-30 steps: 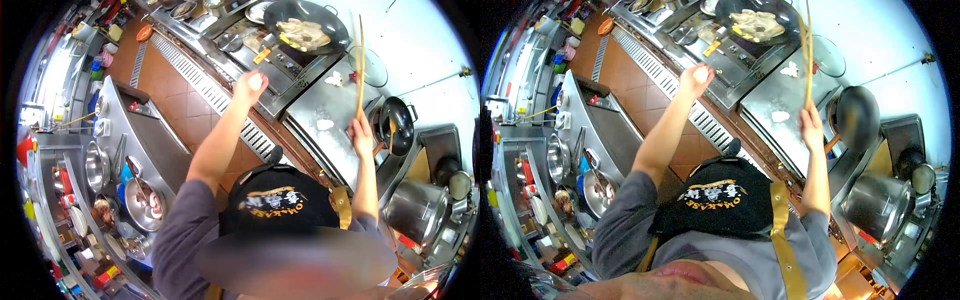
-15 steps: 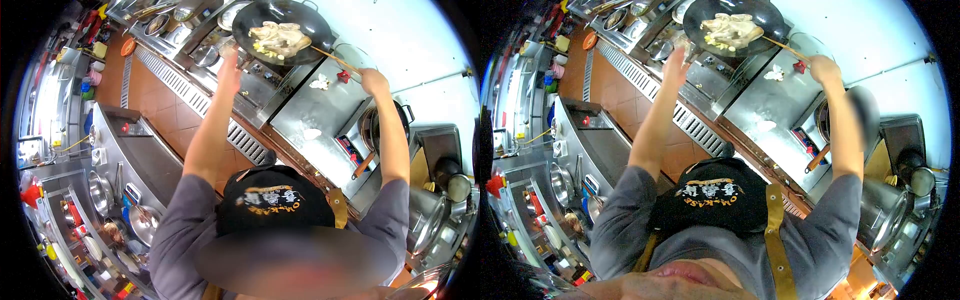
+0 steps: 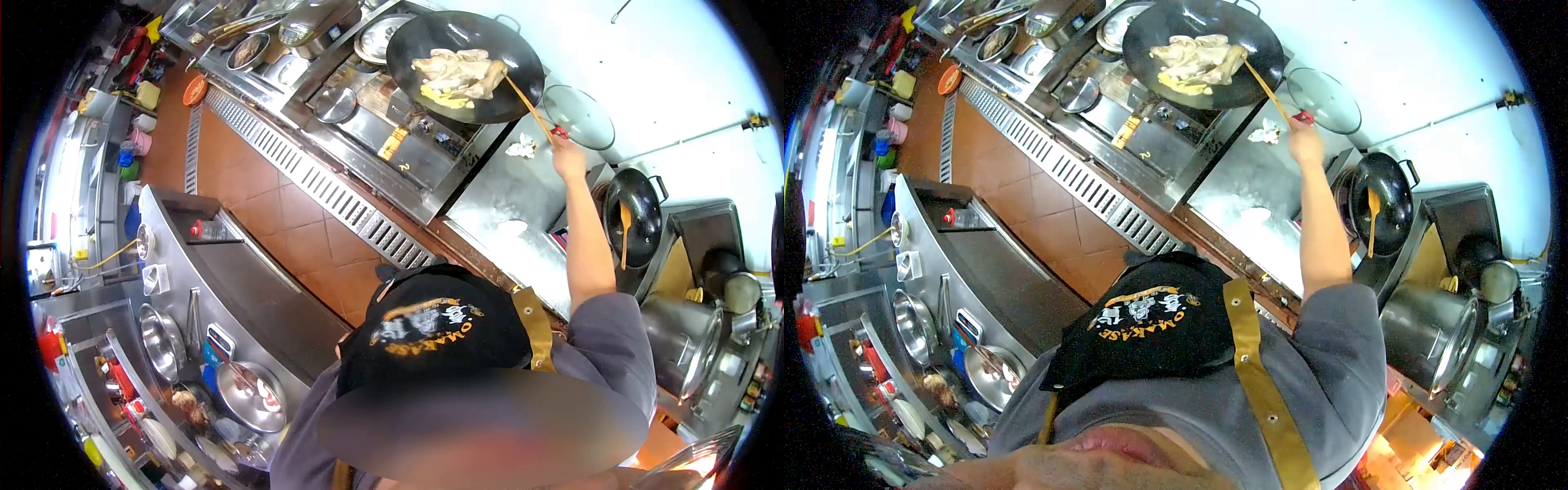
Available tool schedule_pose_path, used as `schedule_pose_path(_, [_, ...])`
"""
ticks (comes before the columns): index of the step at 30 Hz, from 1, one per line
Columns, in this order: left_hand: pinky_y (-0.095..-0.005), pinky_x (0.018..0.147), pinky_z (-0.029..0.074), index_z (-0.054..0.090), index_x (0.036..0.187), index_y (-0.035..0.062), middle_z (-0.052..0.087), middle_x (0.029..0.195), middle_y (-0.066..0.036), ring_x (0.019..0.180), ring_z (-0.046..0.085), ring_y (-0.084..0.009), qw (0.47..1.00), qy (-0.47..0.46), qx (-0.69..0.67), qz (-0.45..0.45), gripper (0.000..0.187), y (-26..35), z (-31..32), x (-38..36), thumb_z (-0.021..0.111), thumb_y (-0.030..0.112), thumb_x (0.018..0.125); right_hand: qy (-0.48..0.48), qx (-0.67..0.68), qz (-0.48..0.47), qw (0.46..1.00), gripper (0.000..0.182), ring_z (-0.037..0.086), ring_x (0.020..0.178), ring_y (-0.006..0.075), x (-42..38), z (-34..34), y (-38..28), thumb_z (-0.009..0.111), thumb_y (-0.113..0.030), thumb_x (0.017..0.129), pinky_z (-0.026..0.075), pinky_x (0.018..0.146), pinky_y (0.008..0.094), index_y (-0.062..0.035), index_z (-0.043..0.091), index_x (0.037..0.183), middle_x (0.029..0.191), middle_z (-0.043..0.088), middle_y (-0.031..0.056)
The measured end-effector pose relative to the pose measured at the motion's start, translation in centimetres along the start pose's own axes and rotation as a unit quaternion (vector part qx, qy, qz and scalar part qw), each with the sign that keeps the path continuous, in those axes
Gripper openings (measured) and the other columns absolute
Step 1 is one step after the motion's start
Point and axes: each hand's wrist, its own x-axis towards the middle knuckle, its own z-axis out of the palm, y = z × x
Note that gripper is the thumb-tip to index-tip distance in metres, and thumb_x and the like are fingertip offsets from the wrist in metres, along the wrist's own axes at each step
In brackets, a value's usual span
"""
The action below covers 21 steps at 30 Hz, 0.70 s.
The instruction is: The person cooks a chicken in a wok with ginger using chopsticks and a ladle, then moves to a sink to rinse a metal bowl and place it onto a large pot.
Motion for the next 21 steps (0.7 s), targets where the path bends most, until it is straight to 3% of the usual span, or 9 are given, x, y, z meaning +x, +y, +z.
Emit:
schedule_pose_path(3, [-0.0332,0.051,0.040,0.054,0.081,0.0089,0.054,0.070,-0.004,0.060,0.051,-0.0172,0.999,0.017,-0.007,-0.030,0.020,1.6,-0.1,-0.1,0.055,0.026,0.091,0.021,0.139,0.056,0.988,0.037,0.061,0.103,0.0369,0.3,3.7,-2.4,0.051,-0.022,0.087,0.048,0.088,0.0432,-0.0191,0.062,0.122,0.108,0.065,0.0194])
schedule_pose_path(7, [-0.0338,0.048,0.038,0.052,0.078,0.0097,0.051,0.068,-0.003,0.057,0.049,-0.0171,0.982,0.027,-0.172,-0.071,0.021,9.3,0.0,0.5,0.055,0.025,0.091,0.029,0.078,0.016,0.996,0.037,0.060,0.106,0.0367,2.4,0.3,-7.3,0.053,-0.022,0.087,0.048,0.089,0.0417,-0.0138,0.061,0.123,0.111,0.064,0.0198])
schedule_pose_path(9, [-0.0289,0.044,0.033,0.045,0.075,0.0118,0.045,0.064,-0.001,0.053,0.044,-0.0138,0.989,-0.024,-0.149,0.001,0.023,13.9,0.3,-1.0,0.054,0.024,0.092,0.029,0.044,-0.036,0.998,0.038,0.060,0.105,0.0370,7.8,0.4,-7.4,0.053,-0.021,0.087,0.048,0.089,0.0422,-0.0124,0.060,0.123,0.112,0.064,0.0193])
schedule_pose_path(11, [-0.0255,0.046,0.035,0.053,0.090,0.0099,0.051,0.070,-0.001,0.057,0.049,-0.0134,0.985,-0.007,-0.175,0.006,0.013,15.9,-1.1,0.4,0.056,0.022,0.093,0.064,0.068,-0.076,0.993,0.038,0.061,0.103,0.0372,9.7,0.0,-6.1,0.053,-0.020,0.087,0.048,0.088,0.0429,-0.0121,0.060,0.123,0.112,0.064,0.0188])
schedule_pose_path(14, [-0.0258,0.049,0.040,0.056,0.110,0.0080,0.059,0.082,-0.003,0.067,0.056,-0.0151,0.977,0.082,-0.193,0.025,0.021,19.8,0.2,-2.5,0.058,0.021,0.093,-0.035,-0.024,-0.104,0.994,0.037,0.061,0.104,0.0359,7.0,-6.9,-7.2,0.051,-0.020,0.087,0.048,0.089,0.0434,-0.0117,0.061,0.122,0.114,0.063,0.0175])
schedule_pose_path(16, [-0.0271,0.051,0.043,0.057,0.110,0.0084,0.060,0.085,-0.004,0.071,0.058,-0.0160,0.975,0.076,-0.209,0.031,0.021,16.9,-1.5,-0.6,0.057,0.021,0.093,-0.165,-0.128,-0.045,0.977,0.033,0.060,0.104,0.0359,4.4,-9.0,-7.6,0.049,-0.026,0.091,0.047,0.088,0.0441,-0.0170,0.062,0.120,0.109,0.064,0.0193])
schedule_pose_path(18, [-0.0292,0.052,0.044,0.056,0.108,0.0090,0.060,0.083,-0.005,0.070,0.058,-0.0165,0.971,0.034,-0.235,0.016,0.020,13.0,-3.1,0.7,0.057,0.022,0.093,-0.164,-0.177,-0.046,0.969,0.033,0.060,0.103,0.0361,3.8,-7.0,-7.2,0.048,-0.025,0.090,0.046,0.087,0.0440,-0.0167,0.062,0.119,0.108,0.065,0.0187])
schedule_pose_path(19, [-0.0313,0.053,0.045,0.058,0.101,0.0083,0.059,0.078,-0.005,0.070,0.058,-0.0177,0.978,0.023,-0.200,-0.053,0.016,12.0,-3.3,-0.3,0.058,0.021,0.091,-0.158,-0.221,-0.044,0.961,0.033,0.060,0.102,0.0364,3.2,-6.4,-7.5,0.047,-0.024,0.090,0.046,0.086,0.0440,-0.0165,0.063,0.118,0.106,0.065,0.0182])
schedule_pose_path(21, [-0.0300,0.050,0.041,0.055,0.083,0.0089,0.054,0.067,-0.003,0.061,0.053,-0.0171,0.973,0.027,-0.215,-0.076,0.012,7.5,-2.9,-0.2,0.056,0.019,0.090,-0.187,-0.226,-0.085,0.952,0.033,0.060,0.102,0.0368,2.1,-8.4,-8.7,0.047,-0.023,0.090,0.047,0.086,0.0442,-0.0168,0.063,0.119,0.105,0.065,0.0176])
